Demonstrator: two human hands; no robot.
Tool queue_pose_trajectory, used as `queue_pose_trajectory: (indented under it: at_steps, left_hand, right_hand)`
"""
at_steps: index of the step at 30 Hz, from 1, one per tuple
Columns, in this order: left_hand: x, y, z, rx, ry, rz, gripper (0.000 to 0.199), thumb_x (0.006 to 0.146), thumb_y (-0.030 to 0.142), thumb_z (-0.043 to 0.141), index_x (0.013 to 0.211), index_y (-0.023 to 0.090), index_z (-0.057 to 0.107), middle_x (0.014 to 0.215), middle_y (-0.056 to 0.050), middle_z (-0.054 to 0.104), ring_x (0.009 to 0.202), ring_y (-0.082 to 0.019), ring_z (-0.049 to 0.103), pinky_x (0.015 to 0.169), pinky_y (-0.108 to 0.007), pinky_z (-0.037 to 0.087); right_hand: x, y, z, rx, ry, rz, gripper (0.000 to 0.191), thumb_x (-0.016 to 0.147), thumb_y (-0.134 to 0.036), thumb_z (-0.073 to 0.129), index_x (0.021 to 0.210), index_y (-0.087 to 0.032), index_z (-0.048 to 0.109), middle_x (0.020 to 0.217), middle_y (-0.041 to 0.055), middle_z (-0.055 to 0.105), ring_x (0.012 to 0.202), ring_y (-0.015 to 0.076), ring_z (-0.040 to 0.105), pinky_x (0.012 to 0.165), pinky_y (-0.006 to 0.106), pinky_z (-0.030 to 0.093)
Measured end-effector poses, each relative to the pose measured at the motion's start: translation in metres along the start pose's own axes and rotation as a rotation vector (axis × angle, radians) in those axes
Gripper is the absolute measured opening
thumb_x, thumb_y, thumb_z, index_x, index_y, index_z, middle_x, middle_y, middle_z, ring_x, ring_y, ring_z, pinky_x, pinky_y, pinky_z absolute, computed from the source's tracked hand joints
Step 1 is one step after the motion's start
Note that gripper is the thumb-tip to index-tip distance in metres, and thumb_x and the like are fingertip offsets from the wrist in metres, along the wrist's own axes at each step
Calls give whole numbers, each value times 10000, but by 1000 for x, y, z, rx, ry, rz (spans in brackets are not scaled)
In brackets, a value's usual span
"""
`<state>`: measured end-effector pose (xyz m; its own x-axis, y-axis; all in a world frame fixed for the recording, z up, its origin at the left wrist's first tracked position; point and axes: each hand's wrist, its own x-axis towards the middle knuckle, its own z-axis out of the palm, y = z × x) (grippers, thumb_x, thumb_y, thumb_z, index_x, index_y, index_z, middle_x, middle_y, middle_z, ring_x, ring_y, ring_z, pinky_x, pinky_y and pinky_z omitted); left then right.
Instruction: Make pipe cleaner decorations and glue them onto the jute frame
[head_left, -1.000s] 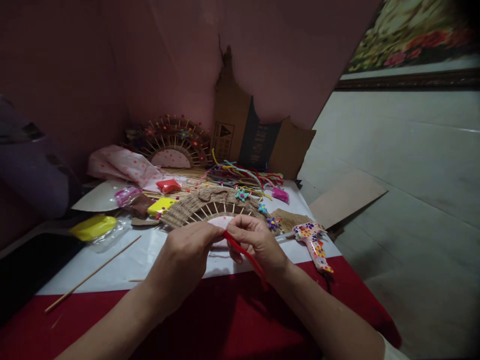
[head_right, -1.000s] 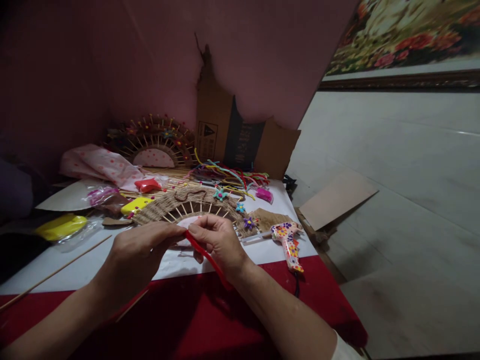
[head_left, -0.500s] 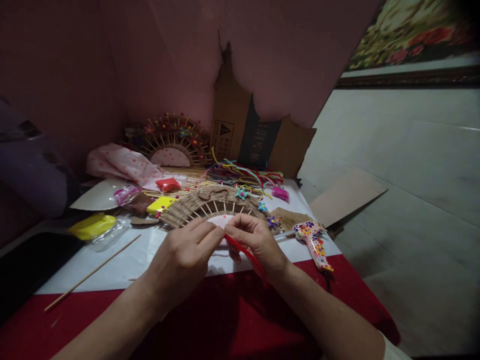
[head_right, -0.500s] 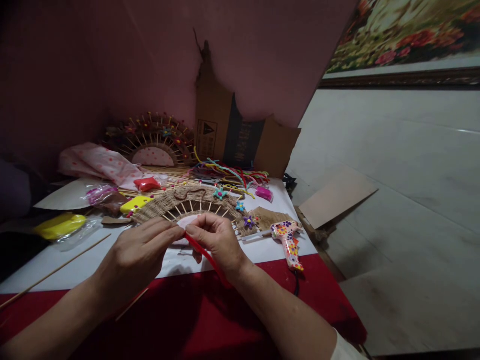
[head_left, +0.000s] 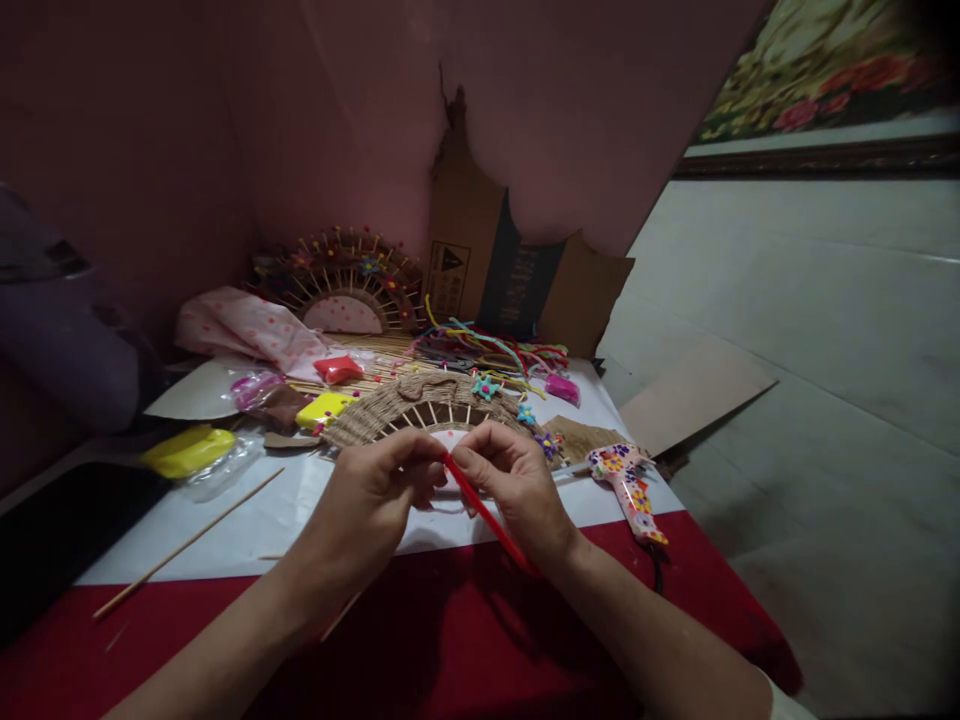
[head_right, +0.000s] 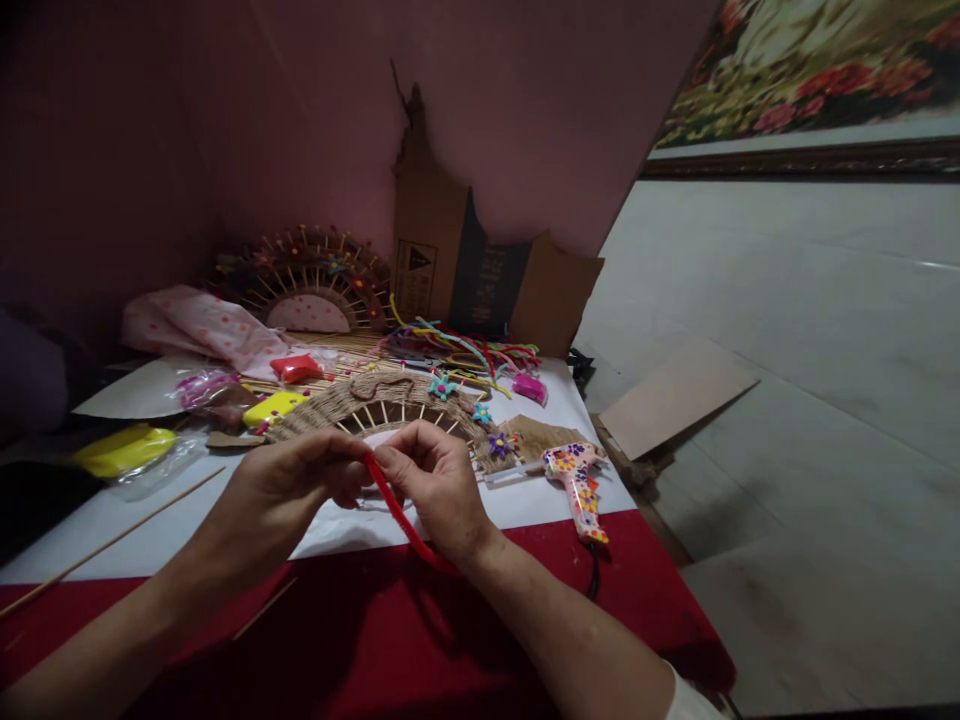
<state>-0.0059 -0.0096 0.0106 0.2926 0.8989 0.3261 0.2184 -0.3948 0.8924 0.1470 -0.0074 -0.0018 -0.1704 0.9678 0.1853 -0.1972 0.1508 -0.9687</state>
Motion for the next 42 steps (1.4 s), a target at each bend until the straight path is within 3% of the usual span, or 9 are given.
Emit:
queue_pose_trajectory:
  at_steps: [4, 8, 13, 31, 42]
  left_hand:
    - [3, 2, 1, -289, -51, -236, 142, 755, 277, 613, 726, 139, 591, 612, 5, 611, 538, -111, 566, 504, -221, 475]
    - [6, 1, 1, -415, -113, -334, 215, 704, 321, 671, 689, 128, 578, 570, 8, 611, 451, -90, 540, 457, -216, 464]
    - [5, 1, 1, -462, -112, -348, 217, 685, 314, 686, 697, 124, 582, 565, 4, 623, 437, -83, 533, 455, -217, 468]
    - [9, 3, 0, -443, -137, -461, 196, 586, 234, 703, 641, 114, 558, 521, -18, 638, 391, -99, 537, 382, -210, 450]
    - [7, -3, 3, -454, -144, -458, 224, 618, 282, 734, 640, 111, 592, 549, -27, 651, 447, -119, 576, 396, -210, 456]
  right_hand:
    - [-1, -1, 2, -26, 19, -28, 197, 748, -326, 663, 679, -164, 577, 597, -26, 570, 535, 87, 508, 525, 219, 408]
    - [0, -1, 3, -2, -10, -23, 194, 767, -326, 644, 687, -164, 571, 578, -24, 575, 501, 89, 520, 484, 216, 404]
    - [0, 0, 1, 2, -25, -6, 205, 787, -338, 616, 698, -161, 564, 537, -37, 550, 438, 71, 476, 406, 186, 379]
    - [0, 0, 1, -63, -7, -16, 215, 782, -325, 619, 667, -151, 567, 540, -36, 521, 448, 60, 412, 441, 198, 316]
    - [-4, 4, 2, -107, 67, -53, 174, 784, -290, 628, 678, -154, 608, 621, -20, 555, 525, 69, 470, 496, 203, 372]
